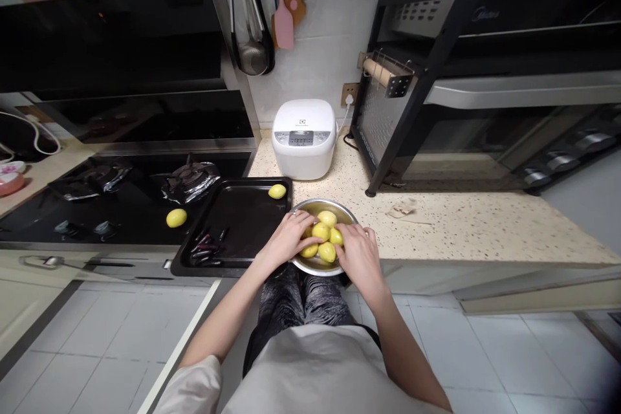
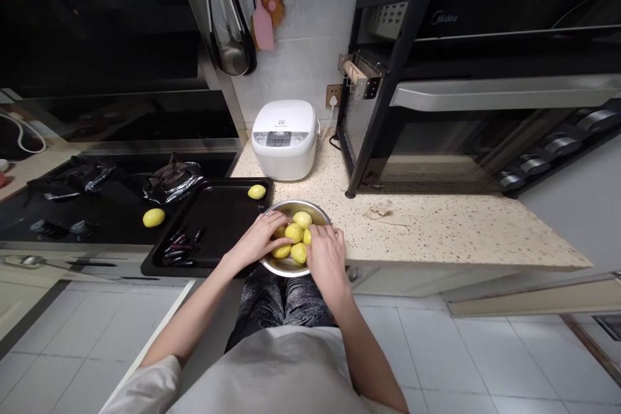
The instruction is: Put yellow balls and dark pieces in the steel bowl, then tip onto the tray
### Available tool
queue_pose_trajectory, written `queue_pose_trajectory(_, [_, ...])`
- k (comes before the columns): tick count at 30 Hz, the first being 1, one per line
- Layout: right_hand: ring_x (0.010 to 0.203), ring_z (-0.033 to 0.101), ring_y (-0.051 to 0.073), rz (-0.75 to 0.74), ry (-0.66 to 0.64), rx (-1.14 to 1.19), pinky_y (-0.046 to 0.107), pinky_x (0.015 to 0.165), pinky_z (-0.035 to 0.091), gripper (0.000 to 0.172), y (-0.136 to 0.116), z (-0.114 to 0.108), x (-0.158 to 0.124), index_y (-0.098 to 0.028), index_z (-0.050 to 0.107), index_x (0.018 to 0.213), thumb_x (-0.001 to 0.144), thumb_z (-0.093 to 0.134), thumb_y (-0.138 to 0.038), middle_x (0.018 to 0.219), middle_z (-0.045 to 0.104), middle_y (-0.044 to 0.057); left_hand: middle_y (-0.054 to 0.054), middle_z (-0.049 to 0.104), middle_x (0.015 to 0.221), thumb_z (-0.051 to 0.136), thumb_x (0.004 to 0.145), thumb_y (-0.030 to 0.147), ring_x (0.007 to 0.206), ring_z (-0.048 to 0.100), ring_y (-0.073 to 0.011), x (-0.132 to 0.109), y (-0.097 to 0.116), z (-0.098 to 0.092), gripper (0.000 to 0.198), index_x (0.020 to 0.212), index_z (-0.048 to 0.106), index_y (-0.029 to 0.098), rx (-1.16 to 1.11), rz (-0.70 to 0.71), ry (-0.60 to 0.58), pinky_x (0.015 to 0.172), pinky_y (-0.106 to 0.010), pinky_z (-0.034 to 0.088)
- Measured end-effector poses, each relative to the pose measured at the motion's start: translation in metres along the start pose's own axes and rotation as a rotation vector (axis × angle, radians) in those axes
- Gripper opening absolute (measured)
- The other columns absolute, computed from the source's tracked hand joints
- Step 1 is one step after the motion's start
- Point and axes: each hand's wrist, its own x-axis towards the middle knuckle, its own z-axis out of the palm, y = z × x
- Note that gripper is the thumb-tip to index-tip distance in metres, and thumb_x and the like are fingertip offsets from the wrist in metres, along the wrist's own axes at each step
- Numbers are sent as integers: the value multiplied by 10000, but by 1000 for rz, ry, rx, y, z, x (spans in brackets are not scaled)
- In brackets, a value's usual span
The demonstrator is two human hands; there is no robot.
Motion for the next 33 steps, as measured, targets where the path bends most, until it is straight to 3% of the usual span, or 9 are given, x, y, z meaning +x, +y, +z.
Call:
queue_pose_trajectory(10, [1076,583,325,-39,10,-12,510,1084,368,342,4,-8,3,-184,642,1155,837,577,-78,1063,731,122,-123,694,1230,676,974,401,1238,620,-316,-1,3,-2,342,1254,649,207,87,3,-15,1129,-489,416])
queue_pose_trajectory(14, [1145,603,293,-68,37,70,550,1217,284,334,3,-10,-2,-214,665,1166,899,517,-80,1126,739,89,-127,688,1240,681,950,337,1244,619,-325,-3,6,-3,333,1255,645,208,75,-29,-25,1125,-503,426])
queue_pose_trajectory(20, [1242,604,289,-81,61,149,534,1190,380,358,-6,-1,-19,-204,632,1329,1030,437,-193,1296,707,115,-129,656,1403,582,909,160,1345,592,-307,-4,7,-10,498,1402,569,224,-68,5,-44,1177,-510,424])
queue_pose_trajectory(23, [1321,579,298,-68,74,148,537,1179,405,420,-13,5,-25,-205,574,1444,1058,413,-240,1409,655,137,-115,634,1469,444,844,3,1405,566,-258,14,0,-15,646,1435,575,228,-164,112,-85,1200,-479,428])
queue_pose_trajectory(25, [1378,550,289,-92,66,154,533,1187,406,449,-17,8,-27,-241,551,1485,1066,390,-235,1487,610,121,-86,669,1438,423,812,-40,1410,571,-225,35,-7,-16,670,1379,637,246,-242,226,-178,1206,-452,433])
queue_pose_trajectory(29, [1446,502,275,-128,37,143,513,1197,402,469,-23,10,-29,-260,541,1508,1073,374,-211,1570,552,101,-52,695,1404,517,803,-38,1409,576,-225,72,-20,-10,584,1242,737,279,-275,350,-363,1203,-436,439])
queue_pose_trajectory(33, [1444,505,286,-116,37,102,494,1175,417,459,-27,10,-32,-227,542,1512,1083,380,-232,1588,536,111,-84,689,1329,621,747,-26,1263,655,-281,80,-27,-7,598,1253,731,273,-93,336,-376,1066,-407,530])
